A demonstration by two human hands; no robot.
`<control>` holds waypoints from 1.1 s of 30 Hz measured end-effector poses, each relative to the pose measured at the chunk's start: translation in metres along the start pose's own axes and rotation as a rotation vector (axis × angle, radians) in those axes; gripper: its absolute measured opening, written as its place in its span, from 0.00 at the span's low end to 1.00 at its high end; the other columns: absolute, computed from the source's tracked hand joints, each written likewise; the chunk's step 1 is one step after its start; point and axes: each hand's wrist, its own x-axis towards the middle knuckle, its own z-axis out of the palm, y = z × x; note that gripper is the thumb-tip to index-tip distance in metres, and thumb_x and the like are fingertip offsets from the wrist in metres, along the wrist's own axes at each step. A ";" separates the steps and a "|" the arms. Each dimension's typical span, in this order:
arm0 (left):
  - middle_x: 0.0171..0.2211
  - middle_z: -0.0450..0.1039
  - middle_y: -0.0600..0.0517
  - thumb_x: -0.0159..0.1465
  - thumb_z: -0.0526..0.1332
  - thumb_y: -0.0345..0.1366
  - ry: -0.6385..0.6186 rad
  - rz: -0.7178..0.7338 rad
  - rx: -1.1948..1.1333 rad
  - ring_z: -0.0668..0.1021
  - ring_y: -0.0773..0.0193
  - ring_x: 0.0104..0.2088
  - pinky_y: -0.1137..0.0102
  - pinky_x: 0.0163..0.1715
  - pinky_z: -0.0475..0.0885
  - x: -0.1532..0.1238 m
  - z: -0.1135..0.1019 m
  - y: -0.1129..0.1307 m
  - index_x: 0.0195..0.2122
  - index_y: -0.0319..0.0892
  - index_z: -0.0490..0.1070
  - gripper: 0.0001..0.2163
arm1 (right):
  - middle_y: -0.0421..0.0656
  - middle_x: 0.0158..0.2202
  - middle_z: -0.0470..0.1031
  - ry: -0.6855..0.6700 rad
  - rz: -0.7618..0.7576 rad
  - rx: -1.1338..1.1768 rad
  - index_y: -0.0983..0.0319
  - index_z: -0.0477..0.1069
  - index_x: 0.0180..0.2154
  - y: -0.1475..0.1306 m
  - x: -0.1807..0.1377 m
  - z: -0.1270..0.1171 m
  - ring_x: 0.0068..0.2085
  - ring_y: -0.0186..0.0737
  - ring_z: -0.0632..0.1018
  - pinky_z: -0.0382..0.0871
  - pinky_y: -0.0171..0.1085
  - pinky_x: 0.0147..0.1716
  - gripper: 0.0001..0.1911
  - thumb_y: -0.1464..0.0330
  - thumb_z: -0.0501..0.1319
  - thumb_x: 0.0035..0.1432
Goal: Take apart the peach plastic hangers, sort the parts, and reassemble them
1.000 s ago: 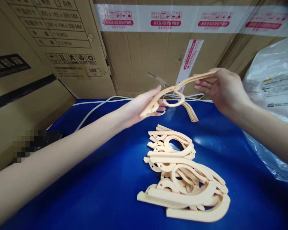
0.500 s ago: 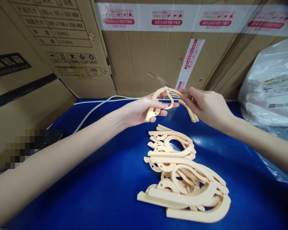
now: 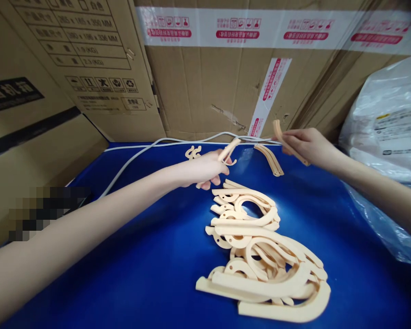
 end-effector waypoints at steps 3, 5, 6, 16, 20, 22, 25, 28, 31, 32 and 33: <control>0.37 0.68 0.50 0.62 0.61 0.41 0.076 0.043 -0.098 0.63 0.74 0.18 0.76 0.11 0.51 -0.002 -0.010 -0.003 0.48 0.46 0.61 0.15 | 0.45 0.20 0.72 0.074 0.064 -0.129 0.60 0.69 0.38 0.024 0.002 0.003 0.19 0.42 0.71 0.59 0.39 0.24 0.13 0.61 0.50 0.66; 0.43 0.68 0.47 0.63 0.59 0.51 0.104 0.047 -0.159 0.63 0.74 0.19 0.76 0.10 0.49 -0.003 -0.014 -0.001 0.47 0.46 0.61 0.18 | 0.45 0.20 0.72 0.058 0.050 -0.195 0.60 0.68 0.40 0.033 0.001 0.011 0.20 0.44 0.72 0.59 0.39 0.27 0.13 0.60 0.49 0.67; 0.44 0.68 0.46 0.63 0.57 0.57 0.106 0.035 -0.180 0.62 0.75 0.19 0.76 0.10 0.48 -0.003 -0.015 0.000 0.47 0.45 0.61 0.22 | 0.47 0.21 0.73 0.045 0.038 -0.224 0.60 0.68 0.41 0.035 0.001 0.016 0.22 0.45 0.73 0.59 0.39 0.28 0.14 0.59 0.48 0.68; 0.37 0.68 0.50 0.60 0.51 0.68 0.109 -0.043 -0.314 0.62 0.74 0.18 0.77 0.10 0.51 -0.003 -0.008 0.007 0.42 0.45 0.60 0.29 | 0.55 0.35 0.80 0.009 0.070 -0.431 0.67 0.68 0.49 0.029 0.013 0.040 0.37 0.57 0.80 0.58 0.39 0.28 0.33 0.44 0.52 0.62; 0.34 0.68 0.51 0.60 0.53 0.67 0.115 -0.002 -0.348 0.65 0.72 0.20 0.76 0.13 0.60 -0.001 -0.010 0.005 0.39 0.44 0.62 0.28 | 0.56 0.38 0.80 -0.002 0.078 -0.505 0.68 0.68 0.50 0.018 0.008 0.042 0.38 0.56 0.80 0.60 0.40 0.29 0.31 0.47 0.54 0.63; 0.33 0.69 0.50 0.59 0.58 0.64 0.125 0.052 -0.316 0.67 0.70 0.22 0.75 0.16 0.64 0.001 -0.011 0.004 0.36 0.43 0.64 0.26 | 0.57 0.37 0.80 -0.010 0.094 -0.520 0.69 0.69 0.48 0.012 0.006 0.044 0.37 0.57 0.81 0.60 0.40 0.28 0.29 0.49 0.54 0.63; 0.29 0.68 0.51 0.57 0.64 0.59 0.133 0.122 -0.268 0.70 0.68 0.23 0.73 0.21 0.69 0.003 -0.011 0.003 0.32 0.42 0.66 0.23 | 0.60 0.36 0.80 -0.013 0.115 -0.543 0.69 0.71 0.46 0.002 0.004 0.044 0.37 0.58 0.81 0.61 0.40 0.28 0.29 0.49 0.55 0.63; 0.27 0.69 0.51 0.57 0.66 0.57 0.135 0.140 -0.264 0.72 0.68 0.24 0.72 0.24 0.70 0.006 -0.008 0.005 0.30 0.40 0.68 0.22 | 0.62 0.37 0.80 0.033 0.142 -0.574 0.71 0.71 0.48 -0.013 0.002 0.038 0.38 0.61 0.80 0.62 0.42 0.29 0.32 0.48 0.52 0.64; 0.30 0.74 0.49 0.64 0.61 0.53 0.127 0.171 -0.298 0.76 0.68 0.25 0.75 0.24 0.70 0.008 -0.001 0.011 0.33 0.38 0.71 0.19 | 0.57 0.34 0.79 0.137 0.107 -0.386 0.66 0.74 0.43 -0.036 -0.002 0.030 0.35 0.56 0.80 0.63 0.42 0.30 0.33 0.46 0.46 0.66; 0.31 0.75 0.48 0.67 0.58 0.51 0.124 0.184 -0.310 0.77 0.68 0.25 0.75 0.24 0.71 0.009 0.001 0.013 0.36 0.38 0.71 0.18 | 0.53 0.32 0.79 0.126 0.049 -0.197 0.64 0.75 0.39 -0.045 -0.004 0.027 0.32 0.51 0.79 0.63 0.41 0.29 0.33 0.45 0.44 0.66; 0.31 0.75 0.48 0.70 0.55 0.49 0.126 0.199 -0.318 0.77 0.67 0.25 0.74 0.24 0.72 0.010 0.004 0.016 0.38 0.38 0.72 0.17 | 0.49 0.29 0.77 0.071 -0.020 0.040 0.62 0.76 0.36 -0.053 -0.006 0.025 0.28 0.45 0.77 0.63 0.39 0.27 0.33 0.45 0.43 0.66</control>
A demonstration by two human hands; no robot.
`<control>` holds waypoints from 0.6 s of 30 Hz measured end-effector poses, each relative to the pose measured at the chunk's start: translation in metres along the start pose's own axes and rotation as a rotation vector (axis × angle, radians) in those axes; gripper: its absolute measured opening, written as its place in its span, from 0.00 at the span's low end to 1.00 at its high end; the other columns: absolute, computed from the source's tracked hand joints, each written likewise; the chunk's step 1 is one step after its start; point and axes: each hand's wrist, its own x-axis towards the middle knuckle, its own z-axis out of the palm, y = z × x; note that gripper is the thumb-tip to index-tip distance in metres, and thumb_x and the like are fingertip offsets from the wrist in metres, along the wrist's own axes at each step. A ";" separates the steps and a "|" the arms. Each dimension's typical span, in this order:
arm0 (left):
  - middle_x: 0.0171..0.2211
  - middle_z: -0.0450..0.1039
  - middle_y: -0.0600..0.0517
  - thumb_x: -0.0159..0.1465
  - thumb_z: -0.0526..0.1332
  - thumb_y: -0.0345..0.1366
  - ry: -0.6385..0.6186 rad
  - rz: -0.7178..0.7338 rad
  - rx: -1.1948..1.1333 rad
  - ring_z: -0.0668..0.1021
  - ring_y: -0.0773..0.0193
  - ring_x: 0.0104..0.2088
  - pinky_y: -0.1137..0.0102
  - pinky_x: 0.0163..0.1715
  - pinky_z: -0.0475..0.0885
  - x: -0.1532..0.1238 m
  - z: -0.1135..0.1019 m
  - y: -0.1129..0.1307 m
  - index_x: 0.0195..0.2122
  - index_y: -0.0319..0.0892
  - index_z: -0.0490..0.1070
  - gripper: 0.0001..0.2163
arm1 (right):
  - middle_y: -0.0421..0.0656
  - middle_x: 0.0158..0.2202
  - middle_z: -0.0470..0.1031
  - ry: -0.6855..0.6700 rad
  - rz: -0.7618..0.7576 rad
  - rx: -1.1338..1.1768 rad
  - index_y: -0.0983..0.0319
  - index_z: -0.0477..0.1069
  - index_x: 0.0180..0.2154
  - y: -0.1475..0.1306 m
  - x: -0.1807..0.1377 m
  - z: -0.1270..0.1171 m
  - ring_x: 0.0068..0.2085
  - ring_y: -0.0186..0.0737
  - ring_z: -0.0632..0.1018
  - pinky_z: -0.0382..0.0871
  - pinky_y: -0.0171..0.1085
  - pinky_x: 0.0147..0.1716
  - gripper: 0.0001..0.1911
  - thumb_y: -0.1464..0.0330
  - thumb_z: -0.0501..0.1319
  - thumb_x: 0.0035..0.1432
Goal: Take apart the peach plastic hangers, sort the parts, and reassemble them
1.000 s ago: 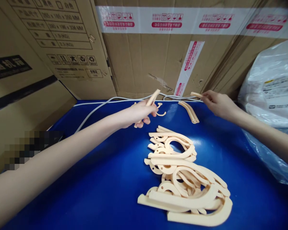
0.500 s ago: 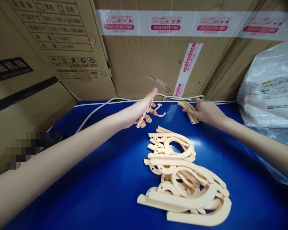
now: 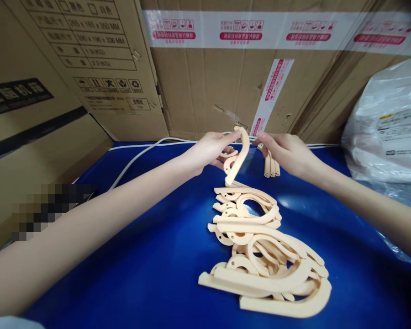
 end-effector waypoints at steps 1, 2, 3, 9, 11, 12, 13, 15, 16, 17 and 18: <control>0.30 0.75 0.49 0.72 0.51 0.47 0.001 0.017 0.000 0.78 0.67 0.25 0.73 0.25 0.73 0.001 0.003 0.002 0.40 0.38 0.71 0.17 | 0.45 0.26 0.75 -0.064 -0.033 0.218 0.61 0.76 0.34 -0.008 -0.002 -0.002 0.24 0.39 0.73 0.61 0.37 0.24 0.32 0.44 0.45 0.66; 0.29 0.74 0.50 0.73 0.49 0.46 0.003 0.032 0.007 0.78 0.66 0.25 0.73 0.25 0.74 0.001 0.005 0.004 0.41 0.38 0.70 0.17 | 0.42 0.23 0.72 -0.120 -0.054 0.383 0.60 0.75 0.33 -0.014 -0.004 -0.003 0.21 0.36 0.70 0.58 0.36 0.21 0.30 0.45 0.49 0.65; 0.28 0.74 0.51 0.74 0.47 0.45 0.009 0.050 0.022 0.78 0.67 0.24 0.72 0.25 0.74 0.001 0.006 0.007 0.40 0.38 0.70 0.18 | 0.40 0.21 0.70 -0.153 -0.067 0.510 0.60 0.75 0.32 -0.018 -0.005 -0.005 0.19 0.33 0.66 0.55 0.35 0.19 0.26 0.46 0.54 0.63; 0.30 0.72 0.53 0.73 0.51 0.36 0.137 0.315 0.216 0.74 0.75 0.26 0.81 0.25 0.65 -0.004 -0.008 0.021 0.24 0.38 0.63 0.18 | 0.41 0.28 0.75 -0.094 -0.112 0.669 0.60 0.78 0.34 -0.011 -0.002 -0.028 0.27 0.35 0.72 0.62 0.35 0.25 0.17 0.53 0.64 0.58; 0.25 0.68 0.54 0.72 0.52 0.34 0.122 0.401 0.304 0.71 0.75 0.25 0.80 0.24 0.62 -0.005 -0.014 0.023 0.21 0.38 0.61 0.19 | 0.43 0.32 0.77 -0.049 -0.162 0.558 0.59 0.79 0.38 -0.007 0.000 -0.037 0.30 0.39 0.74 0.64 0.36 0.28 0.15 0.55 0.64 0.59; 0.23 0.66 0.56 0.72 0.52 0.34 0.092 0.421 0.348 0.69 0.74 0.23 0.79 0.23 0.61 -0.005 -0.014 0.023 0.21 0.39 0.61 0.19 | 0.43 0.32 0.77 -0.005 -0.204 0.449 0.59 0.78 0.40 -0.007 0.001 -0.040 0.31 0.40 0.74 0.64 0.37 0.29 0.14 0.56 0.63 0.60; 0.21 0.63 0.57 0.72 0.51 0.35 0.063 0.439 0.399 0.68 0.73 0.21 0.78 0.23 0.61 -0.006 -0.013 0.022 0.22 0.40 0.61 0.19 | 0.44 0.32 0.77 0.047 -0.255 0.310 0.58 0.78 0.42 -0.007 0.002 -0.042 0.32 0.42 0.75 0.64 0.38 0.31 0.14 0.58 0.61 0.61; 0.20 0.61 0.58 0.72 0.50 0.36 0.066 0.506 0.534 0.67 0.71 0.21 0.75 0.24 0.61 -0.005 -0.008 0.017 0.23 0.41 0.62 0.18 | 0.45 0.30 0.76 0.139 -0.336 0.029 0.59 0.77 0.42 -0.007 0.003 -0.041 0.31 0.44 0.74 0.62 0.40 0.32 0.12 0.62 0.59 0.62; 0.20 0.62 0.57 0.72 0.50 0.36 0.108 0.552 0.615 0.68 0.70 0.22 0.73 0.26 0.61 -0.005 -0.004 0.014 0.24 0.41 0.63 0.18 | 0.45 0.27 0.74 0.146 -0.346 -0.051 0.60 0.77 0.40 -0.006 0.004 -0.040 0.30 0.44 0.73 0.61 0.41 0.32 0.10 0.64 0.59 0.61; 0.21 0.64 0.56 0.73 0.50 0.37 0.163 0.594 0.697 0.69 0.68 0.24 0.72 0.28 0.62 -0.003 0.000 0.010 0.25 0.41 0.65 0.18 | 0.44 0.25 0.72 0.128 -0.341 -0.076 0.60 0.75 0.36 -0.004 0.006 -0.037 0.28 0.43 0.72 0.60 0.41 0.32 0.08 0.65 0.58 0.60; 0.23 0.67 0.55 0.73 0.49 0.38 0.213 0.617 0.774 0.71 0.67 0.26 0.71 0.30 0.62 -0.001 0.003 0.006 0.27 0.41 0.67 0.17 | 0.43 0.23 0.70 0.093 -0.330 -0.050 0.61 0.73 0.32 -0.002 0.008 -0.035 0.27 0.42 0.70 0.60 0.41 0.31 0.07 0.66 0.58 0.59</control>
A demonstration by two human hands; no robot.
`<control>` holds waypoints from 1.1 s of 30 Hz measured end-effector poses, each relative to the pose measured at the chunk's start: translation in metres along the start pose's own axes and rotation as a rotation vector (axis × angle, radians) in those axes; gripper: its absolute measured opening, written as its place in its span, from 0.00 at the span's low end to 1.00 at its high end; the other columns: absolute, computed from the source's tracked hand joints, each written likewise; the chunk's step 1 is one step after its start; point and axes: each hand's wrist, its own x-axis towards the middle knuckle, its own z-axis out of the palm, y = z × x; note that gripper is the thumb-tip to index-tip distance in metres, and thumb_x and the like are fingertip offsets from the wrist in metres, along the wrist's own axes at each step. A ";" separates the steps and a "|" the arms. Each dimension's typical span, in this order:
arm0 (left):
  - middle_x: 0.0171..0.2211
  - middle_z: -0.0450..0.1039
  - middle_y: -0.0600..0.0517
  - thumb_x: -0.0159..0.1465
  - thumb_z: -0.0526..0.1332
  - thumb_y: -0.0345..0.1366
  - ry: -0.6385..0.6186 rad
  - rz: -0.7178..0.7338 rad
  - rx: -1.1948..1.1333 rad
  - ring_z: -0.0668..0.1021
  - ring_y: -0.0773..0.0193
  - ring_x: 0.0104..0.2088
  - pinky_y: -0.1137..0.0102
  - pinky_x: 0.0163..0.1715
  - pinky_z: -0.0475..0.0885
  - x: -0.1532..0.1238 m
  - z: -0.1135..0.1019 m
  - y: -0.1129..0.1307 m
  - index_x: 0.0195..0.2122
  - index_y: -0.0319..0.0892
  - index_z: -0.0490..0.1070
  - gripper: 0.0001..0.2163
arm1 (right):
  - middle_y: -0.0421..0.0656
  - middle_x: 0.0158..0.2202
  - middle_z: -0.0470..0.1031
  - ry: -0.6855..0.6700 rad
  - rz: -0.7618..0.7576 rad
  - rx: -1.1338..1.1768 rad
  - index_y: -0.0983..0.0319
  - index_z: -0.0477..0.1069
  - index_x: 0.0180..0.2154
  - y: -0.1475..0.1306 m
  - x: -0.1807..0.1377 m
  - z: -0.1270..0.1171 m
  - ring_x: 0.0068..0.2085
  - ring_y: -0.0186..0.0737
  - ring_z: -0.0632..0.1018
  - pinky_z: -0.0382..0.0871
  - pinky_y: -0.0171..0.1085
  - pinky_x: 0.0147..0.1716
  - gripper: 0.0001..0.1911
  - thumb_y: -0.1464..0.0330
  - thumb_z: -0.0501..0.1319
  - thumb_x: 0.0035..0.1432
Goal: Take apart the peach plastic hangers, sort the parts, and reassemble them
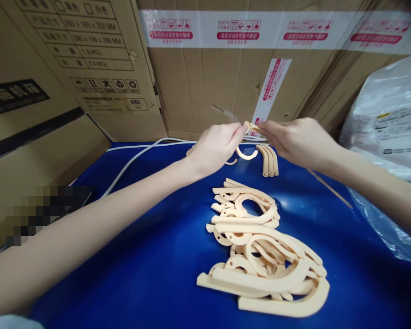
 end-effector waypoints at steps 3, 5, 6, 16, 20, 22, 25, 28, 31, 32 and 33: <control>0.31 0.75 0.51 0.73 0.47 0.40 -0.052 -0.067 0.148 0.76 0.62 0.33 0.69 0.34 0.63 0.001 0.018 -0.012 0.38 0.41 0.72 0.16 | 0.42 0.22 0.69 -0.061 0.057 0.192 0.60 0.68 0.26 0.011 0.001 0.004 0.25 0.37 0.68 0.62 0.38 0.29 0.13 0.66 0.53 0.62; 0.33 0.76 0.49 0.73 0.47 0.40 -0.121 -0.149 0.173 0.77 0.60 0.36 0.69 0.36 0.64 0.005 0.029 -0.025 0.37 0.41 0.73 0.17 | 0.40 0.22 0.68 -0.066 0.146 0.335 0.61 0.68 0.29 0.015 0.002 0.003 0.23 0.34 0.66 0.61 0.36 0.25 0.14 0.67 0.49 0.65; 0.32 0.76 0.48 0.73 0.47 0.40 -0.141 -0.179 0.177 0.77 0.59 0.35 0.68 0.36 0.64 0.007 0.033 -0.033 0.34 0.40 0.73 0.18 | 0.39 0.21 0.67 -0.063 0.222 0.434 0.61 0.69 0.32 0.016 0.001 0.002 0.21 0.33 0.65 0.59 0.35 0.23 0.14 0.67 0.48 0.65; 0.33 0.78 0.45 0.67 0.51 0.55 -0.102 -0.329 0.094 0.79 0.54 0.39 0.66 0.39 0.69 0.009 0.032 -0.044 0.39 0.40 0.74 0.22 | 0.38 0.22 0.72 0.318 0.611 1.022 0.61 0.67 0.36 0.010 0.001 0.001 0.19 0.32 0.66 0.56 0.33 0.19 0.09 0.74 0.50 0.63; 0.38 0.79 0.44 0.70 0.41 0.57 -0.366 -0.485 -0.595 0.81 0.60 0.38 0.70 0.36 0.74 0.010 0.017 -0.026 0.35 0.41 0.75 0.30 | 0.41 0.28 0.77 0.464 0.555 1.044 0.58 0.61 0.35 0.018 0.001 0.007 0.29 0.34 0.76 0.69 0.35 0.34 0.08 0.77 0.51 0.60; 0.40 0.79 0.45 0.71 0.50 0.49 -0.360 -0.589 -0.890 0.80 0.64 0.36 0.70 0.37 0.75 0.011 0.007 -0.018 0.33 0.39 0.72 0.20 | 0.40 0.29 0.77 0.445 0.494 1.000 0.58 0.60 0.33 0.019 -0.001 0.009 0.31 0.36 0.78 0.71 0.38 0.38 0.10 0.79 0.57 0.54; 0.35 0.77 0.49 0.71 0.54 0.34 -0.195 -0.639 -0.936 0.76 0.72 0.26 0.76 0.27 0.72 0.011 -0.006 -0.009 0.33 0.38 0.69 0.10 | 0.44 0.33 0.78 0.242 0.287 0.569 0.60 0.68 0.35 0.017 -0.005 0.012 0.35 0.41 0.79 0.70 0.39 0.38 0.08 0.73 0.64 0.53; 0.25 0.69 0.54 0.71 0.53 0.31 -0.191 -0.653 -0.936 0.64 0.77 0.16 0.79 0.13 0.55 0.011 -0.016 -0.001 0.32 0.37 0.67 0.10 | 0.47 0.36 0.80 0.078 0.082 -0.069 0.60 0.75 0.45 0.007 -0.007 0.015 0.36 0.47 0.79 0.65 0.40 0.34 0.13 0.62 0.59 0.62; 0.18 0.55 0.59 0.73 0.49 0.32 -0.269 -0.693 -0.933 0.53 0.79 0.12 0.79 0.11 0.42 0.011 -0.017 0.005 0.29 0.39 0.64 0.14 | 0.50 0.41 0.80 0.031 0.034 -0.325 0.61 0.76 0.47 -0.006 -0.005 0.022 0.37 0.51 0.80 0.62 0.40 0.31 0.19 0.60 0.51 0.68; 0.17 0.52 0.60 0.73 0.48 0.34 -0.268 -0.693 -0.884 0.51 0.78 0.12 0.79 0.12 0.41 0.011 -0.015 0.006 0.29 0.39 0.63 0.14 | 0.51 0.40 0.80 0.014 0.031 -0.338 0.62 0.76 0.45 -0.011 -0.004 0.024 0.36 0.51 0.79 0.61 0.40 0.31 0.19 0.61 0.50 0.68; 0.17 0.51 0.61 0.73 0.47 0.35 -0.246 -0.685 -0.811 0.51 0.78 0.12 0.79 0.12 0.42 0.011 -0.012 0.006 0.29 0.40 0.63 0.15 | 0.51 0.36 0.80 -0.005 0.033 -0.322 0.62 0.76 0.42 -0.015 -0.002 0.026 0.34 0.50 0.79 0.61 0.40 0.31 0.19 0.61 0.49 0.68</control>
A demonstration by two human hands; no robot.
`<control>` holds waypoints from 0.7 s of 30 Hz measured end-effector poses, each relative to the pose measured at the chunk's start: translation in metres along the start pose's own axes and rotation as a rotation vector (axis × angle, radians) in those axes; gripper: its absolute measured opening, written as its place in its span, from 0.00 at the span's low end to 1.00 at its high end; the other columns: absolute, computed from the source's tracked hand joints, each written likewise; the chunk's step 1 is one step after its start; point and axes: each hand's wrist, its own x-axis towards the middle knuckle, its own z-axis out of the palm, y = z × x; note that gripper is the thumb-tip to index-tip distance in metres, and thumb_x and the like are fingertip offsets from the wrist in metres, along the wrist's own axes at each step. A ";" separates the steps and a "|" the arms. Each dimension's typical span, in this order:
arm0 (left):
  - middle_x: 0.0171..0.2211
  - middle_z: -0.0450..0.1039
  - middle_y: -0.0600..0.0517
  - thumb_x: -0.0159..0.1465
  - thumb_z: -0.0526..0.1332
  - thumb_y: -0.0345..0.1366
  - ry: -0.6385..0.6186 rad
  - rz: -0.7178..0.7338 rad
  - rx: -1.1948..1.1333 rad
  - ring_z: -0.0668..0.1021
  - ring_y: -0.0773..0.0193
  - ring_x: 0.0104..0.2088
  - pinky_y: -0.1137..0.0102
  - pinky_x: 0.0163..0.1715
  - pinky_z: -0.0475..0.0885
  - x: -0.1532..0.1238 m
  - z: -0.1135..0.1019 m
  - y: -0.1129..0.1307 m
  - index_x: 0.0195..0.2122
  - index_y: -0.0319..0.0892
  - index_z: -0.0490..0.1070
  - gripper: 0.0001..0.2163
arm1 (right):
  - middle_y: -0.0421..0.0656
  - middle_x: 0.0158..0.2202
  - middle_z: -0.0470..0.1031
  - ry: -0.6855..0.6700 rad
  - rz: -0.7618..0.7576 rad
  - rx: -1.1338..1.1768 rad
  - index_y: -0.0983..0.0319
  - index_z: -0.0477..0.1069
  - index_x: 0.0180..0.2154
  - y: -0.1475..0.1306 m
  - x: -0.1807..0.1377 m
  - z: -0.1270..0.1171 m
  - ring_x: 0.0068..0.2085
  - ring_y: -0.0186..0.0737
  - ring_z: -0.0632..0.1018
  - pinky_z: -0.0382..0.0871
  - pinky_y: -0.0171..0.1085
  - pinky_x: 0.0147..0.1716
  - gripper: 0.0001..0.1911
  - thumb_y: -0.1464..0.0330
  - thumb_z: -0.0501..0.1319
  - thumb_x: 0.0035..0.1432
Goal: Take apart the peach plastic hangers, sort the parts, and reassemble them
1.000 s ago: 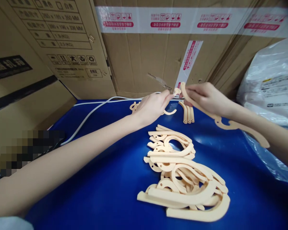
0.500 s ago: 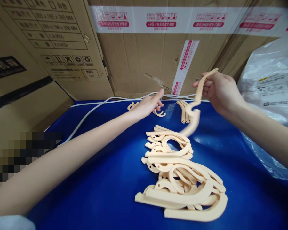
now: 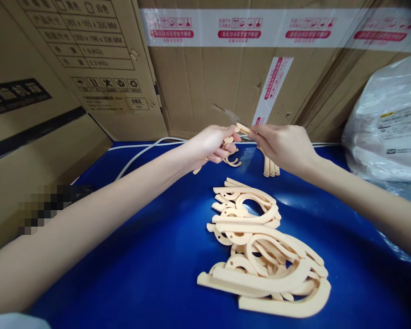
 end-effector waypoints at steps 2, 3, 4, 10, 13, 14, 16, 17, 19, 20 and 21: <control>0.16 0.51 0.61 0.73 0.48 0.37 0.111 0.045 0.130 0.53 0.77 0.12 0.78 0.14 0.45 0.004 0.004 -0.006 0.28 0.41 0.62 0.15 | 0.47 0.25 0.76 -0.055 0.014 0.150 0.62 0.75 0.33 -0.006 0.004 0.002 0.28 0.45 0.77 0.63 0.40 0.32 0.19 0.62 0.49 0.68; 0.17 0.52 0.60 0.73 0.48 0.37 0.159 0.065 0.174 0.55 0.76 0.13 0.77 0.15 0.48 0.006 0.005 -0.010 0.28 0.41 0.62 0.15 | 0.44 0.21 0.73 -0.096 0.038 0.276 0.61 0.73 0.29 -0.006 0.006 0.004 0.25 0.43 0.75 0.64 0.40 0.32 0.20 0.62 0.50 0.67; 0.17 0.55 0.60 0.72 0.49 0.38 0.199 0.100 0.210 0.57 0.75 0.14 0.77 0.16 0.51 0.008 0.005 -0.013 0.28 0.41 0.62 0.15 | 0.43 0.19 0.71 -0.140 0.075 0.406 0.60 0.71 0.27 -0.005 0.009 0.006 0.23 0.41 0.73 0.65 0.39 0.31 0.20 0.62 0.49 0.67; 0.22 0.66 0.55 0.70 0.49 0.40 0.328 0.253 0.611 0.69 0.68 0.22 0.74 0.23 0.60 0.019 -0.014 -0.026 0.32 0.41 0.72 0.16 | 0.45 0.26 0.75 -0.190 0.291 0.599 0.63 0.71 0.37 0.037 0.014 0.020 0.19 0.36 0.70 0.64 0.36 0.21 0.17 0.63 0.46 0.67; 0.19 0.64 0.55 0.65 0.54 0.37 0.312 0.177 0.701 0.68 0.67 0.22 0.73 0.23 0.59 0.029 -0.035 -0.030 0.29 0.41 0.75 0.13 | 0.48 0.31 0.76 -0.049 0.319 0.447 0.63 0.69 0.40 0.061 0.005 0.019 0.26 0.40 0.74 0.65 0.37 0.27 0.13 0.61 0.52 0.65; 0.19 0.65 0.55 0.64 0.56 0.37 0.308 0.165 0.735 0.69 0.66 0.23 0.73 0.23 0.59 0.032 -0.042 -0.033 0.28 0.42 0.76 0.11 | 0.49 0.34 0.77 -0.003 0.308 0.388 0.62 0.68 0.40 0.066 0.000 0.019 0.30 0.41 0.75 0.65 0.38 0.30 0.11 0.61 0.55 0.64; 0.20 0.68 0.54 0.61 0.60 0.38 0.316 0.148 0.813 0.71 0.64 0.25 0.72 0.25 0.61 0.038 -0.053 -0.041 0.27 0.42 0.75 0.10 | 0.51 0.39 0.77 0.050 0.270 0.276 0.61 0.67 0.40 0.074 -0.013 0.017 0.36 0.45 0.76 0.64 0.39 0.34 0.10 0.61 0.56 0.63; 0.22 0.71 0.53 0.60 0.61 0.39 0.326 0.146 0.854 0.73 0.63 0.27 0.71 0.28 0.63 0.039 -0.057 -0.045 0.28 0.42 0.75 0.08 | 0.52 0.41 0.77 0.055 0.247 0.226 0.61 0.67 0.39 0.077 -0.020 0.017 0.38 0.47 0.76 0.64 0.40 0.35 0.09 0.62 0.56 0.63; 0.31 0.76 0.49 0.59 0.63 0.39 0.359 0.170 0.940 0.76 0.57 0.35 0.68 0.36 0.68 0.039 -0.062 -0.053 0.34 0.41 0.76 0.08 | 0.53 0.43 0.76 0.027 0.196 0.147 0.60 0.67 0.38 0.081 -0.034 0.019 0.40 0.50 0.77 0.63 0.41 0.35 0.08 0.63 0.55 0.63; 0.38 0.77 0.46 0.60 0.62 0.40 0.377 0.195 0.984 0.76 0.53 0.42 0.65 0.43 0.69 0.037 -0.062 -0.056 0.39 0.41 0.76 0.10 | 0.54 0.44 0.76 -0.002 0.165 0.120 0.60 0.67 0.38 0.082 -0.040 0.022 0.41 0.52 0.77 0.63 0.41 0.35 0.07 0.64 0.56 0.62; 0.45 0.76 0.43 0.61 0.62 0.41 0.388 0.225 1.025 0.74 0.50 0.48 0.61 0.49 0.67 0.034 -0.061 -0.060 0.44 0.40 0.74 0.14 | 0.54 0.44 0.75 -0.035 0.135 0.104 0.60 0.67 0.38 0.084 -0.046 0.024 0.41 0.52 0.77 0.63 0.42 0.34 0.06 0.65 0.56 0.61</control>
